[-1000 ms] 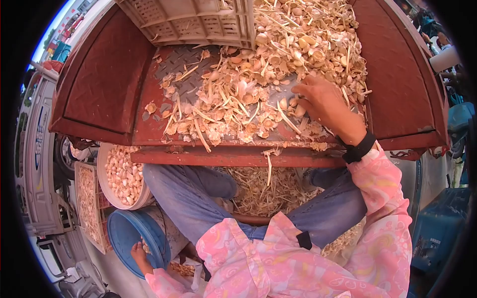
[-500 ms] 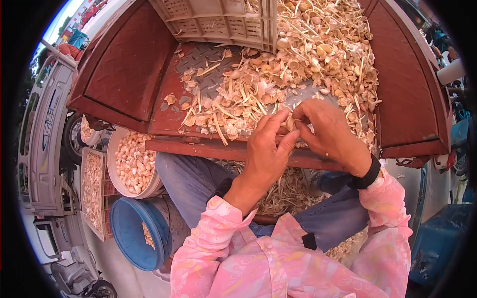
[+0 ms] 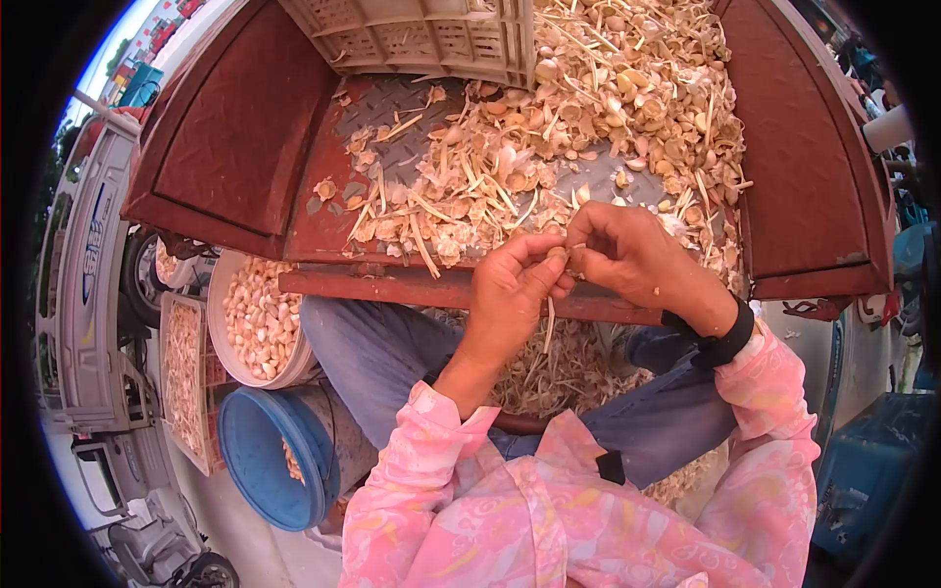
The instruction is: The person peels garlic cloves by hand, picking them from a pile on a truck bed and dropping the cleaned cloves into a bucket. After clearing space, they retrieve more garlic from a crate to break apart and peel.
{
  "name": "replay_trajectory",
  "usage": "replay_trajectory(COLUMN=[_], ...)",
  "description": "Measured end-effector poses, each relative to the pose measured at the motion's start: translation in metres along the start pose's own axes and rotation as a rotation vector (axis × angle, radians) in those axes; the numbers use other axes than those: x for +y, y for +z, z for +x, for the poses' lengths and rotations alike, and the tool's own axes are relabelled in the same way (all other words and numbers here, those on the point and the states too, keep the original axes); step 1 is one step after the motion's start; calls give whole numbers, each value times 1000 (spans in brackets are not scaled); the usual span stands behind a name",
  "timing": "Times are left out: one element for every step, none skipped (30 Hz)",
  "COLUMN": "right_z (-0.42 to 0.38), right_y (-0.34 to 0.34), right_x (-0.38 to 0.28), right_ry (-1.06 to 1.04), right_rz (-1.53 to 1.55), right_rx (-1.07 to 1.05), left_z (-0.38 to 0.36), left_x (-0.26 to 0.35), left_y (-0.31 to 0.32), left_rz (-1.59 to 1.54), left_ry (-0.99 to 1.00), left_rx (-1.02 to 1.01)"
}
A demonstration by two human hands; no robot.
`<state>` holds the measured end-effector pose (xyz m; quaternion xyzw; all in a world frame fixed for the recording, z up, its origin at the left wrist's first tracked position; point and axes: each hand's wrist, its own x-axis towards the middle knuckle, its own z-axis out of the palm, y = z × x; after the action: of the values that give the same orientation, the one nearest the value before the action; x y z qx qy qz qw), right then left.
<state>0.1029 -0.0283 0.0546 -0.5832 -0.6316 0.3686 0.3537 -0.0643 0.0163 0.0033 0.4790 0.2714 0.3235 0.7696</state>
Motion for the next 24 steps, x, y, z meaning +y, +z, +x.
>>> replay_trajectory(right_z=[2, 4, 3, 4, 4, 1, -2, -6, -9, -8, -5, 2, 7, 12, 19, 23, 26, 30, 31, 31, 30, 29, 29, 27], right_y=[0, 0, -3, -7, -11, -19, -20, -18, -16, -14, -14, -17, -20, -21, -19, -18, -18, -14, -13, -15, -18, -21, -23, -23], right_x=[8, 14, 16, 17, 17, 3, 3, 6, 10, 15, 24, 35, 41, 40, 35, 33, 39, 50, 56, 55, 53, 52, 51, 50], right_ry=[20, 40, 71, 99, 129, 80, 42, 8, -25, -18, -69, -121, -174, -150, -125, -99, -95, -91, -88, -79, -55, -29, -2, 15], right_rz=[146, 292, 253, 210, 164, -138, -254, -361, -462, -416, -477, -539, -602, -631, -658, -685, -729, -777, -825, -828, -746, -663, -579, -428], right_rx=[-27, -54, -39, -21, 2, -90, -119, -153, -191, -69, 63, 198, 333, 328, 324, 323, 285, 245, 194, 179, 165, 151, 141, 148], left_z=[0, -1, -3, -7, -12, -20, -30, -39, -51, -63, -78, -95, -111, -125, -137, -135, -131, -116, -105, -91, -78, -64, -55, -55], left_x=[1, 2, 5, 11, 18, 29, 42, 53, 65, 73, 75, 77, 77, 69, 60, 63, 64, 72, 77, 81, 82, 79, 77, 75], left_y=[-1, -2, -5, -9, -14, -26, -46, -72, -103, -143, -185, -227, -265, -304, -340, -341, -341, -304, -262, -222, -180, -133, -104, -103], left_rz=[-19, -38, -79, -120, -163, -153, -143, -66, 27, 166, 348, 522, 696, 1038, 1384, 1733, 1580, 1420, 1255, 987, 720, 665, 611, 614], left_ry=[-13, -25, -21, -12, -3, 59, 120, 218, 289, 348, 375, 309, 241, 179, 111, 40, 143, 238, 319, 375, 423, 386, 351, 347], left_rx=[-6, -13, 5, 21, 30, 116, 202, 352, 509, 656, 834, 933, 1028, 1080, 1111, 1121, 1116, 1105, 1095, 973, 850, 713, 572, 597])
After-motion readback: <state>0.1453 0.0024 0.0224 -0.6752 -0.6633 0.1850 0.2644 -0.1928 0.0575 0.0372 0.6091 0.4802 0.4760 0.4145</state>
